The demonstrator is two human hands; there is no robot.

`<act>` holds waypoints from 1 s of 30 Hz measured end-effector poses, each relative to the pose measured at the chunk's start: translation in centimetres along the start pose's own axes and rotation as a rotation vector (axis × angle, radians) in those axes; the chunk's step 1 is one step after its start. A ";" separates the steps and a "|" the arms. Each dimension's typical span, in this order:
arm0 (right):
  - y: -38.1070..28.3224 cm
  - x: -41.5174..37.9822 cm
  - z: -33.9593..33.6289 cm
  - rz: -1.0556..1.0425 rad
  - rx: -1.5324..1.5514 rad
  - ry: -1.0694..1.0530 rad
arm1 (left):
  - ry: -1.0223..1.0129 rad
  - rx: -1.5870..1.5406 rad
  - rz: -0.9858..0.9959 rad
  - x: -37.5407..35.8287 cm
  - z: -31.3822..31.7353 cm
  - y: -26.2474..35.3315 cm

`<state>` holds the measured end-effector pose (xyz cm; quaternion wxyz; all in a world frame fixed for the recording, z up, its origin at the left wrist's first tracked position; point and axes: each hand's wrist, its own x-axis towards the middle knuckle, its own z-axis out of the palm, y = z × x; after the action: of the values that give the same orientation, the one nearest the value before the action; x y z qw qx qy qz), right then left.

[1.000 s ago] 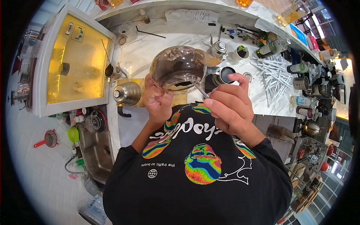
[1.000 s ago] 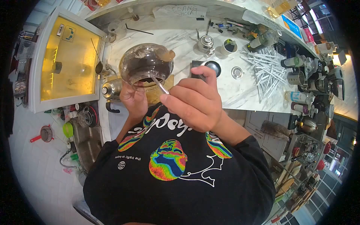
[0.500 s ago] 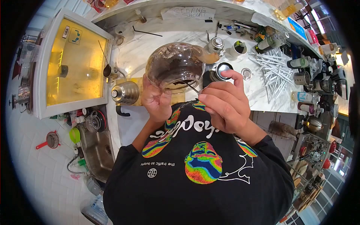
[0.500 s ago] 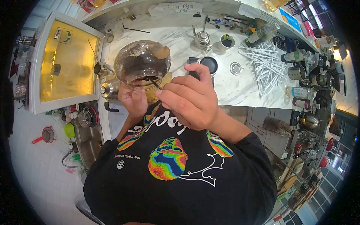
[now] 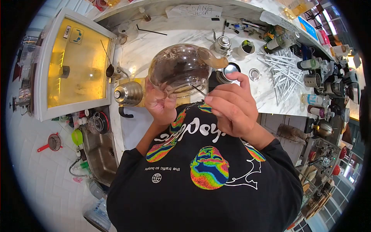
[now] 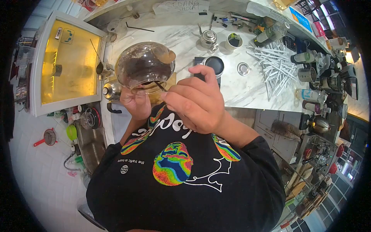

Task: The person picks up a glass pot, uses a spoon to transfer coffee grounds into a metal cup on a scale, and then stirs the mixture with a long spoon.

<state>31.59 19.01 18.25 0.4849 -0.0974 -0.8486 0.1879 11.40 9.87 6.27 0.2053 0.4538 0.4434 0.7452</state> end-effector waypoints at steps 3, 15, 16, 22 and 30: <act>-0.1 0.1 -0.4 0.011 0.006 0.026 | 0.013 -0.046 -0.003 0.1 0.4 0.1; -0.3 -0.3 -0.5 0.033 0.021 0.020 | 0.049 -0.045 0.058 -0.2 0.0 -0.7; -0.4 -0.4 -0.4 0.033 0.023 0.026 | 0.088 -0.097 0.108 -0.2 0.1 -0.9; -0.6 -0.8 0.2 0.070 0.020 0.051 | 0.026 0.053 0.042 0.4 0.6 0.7; -0.8 -1.3 0.8 0.173 0.118 0.075 | -0.017 0.101 0.097 1.0 1.1 1.5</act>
<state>31.58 17.64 17.20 0.5032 -0.1484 -0.8057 0.2750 11.99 10.35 8.25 0.1498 0.4906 0.4562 0.7272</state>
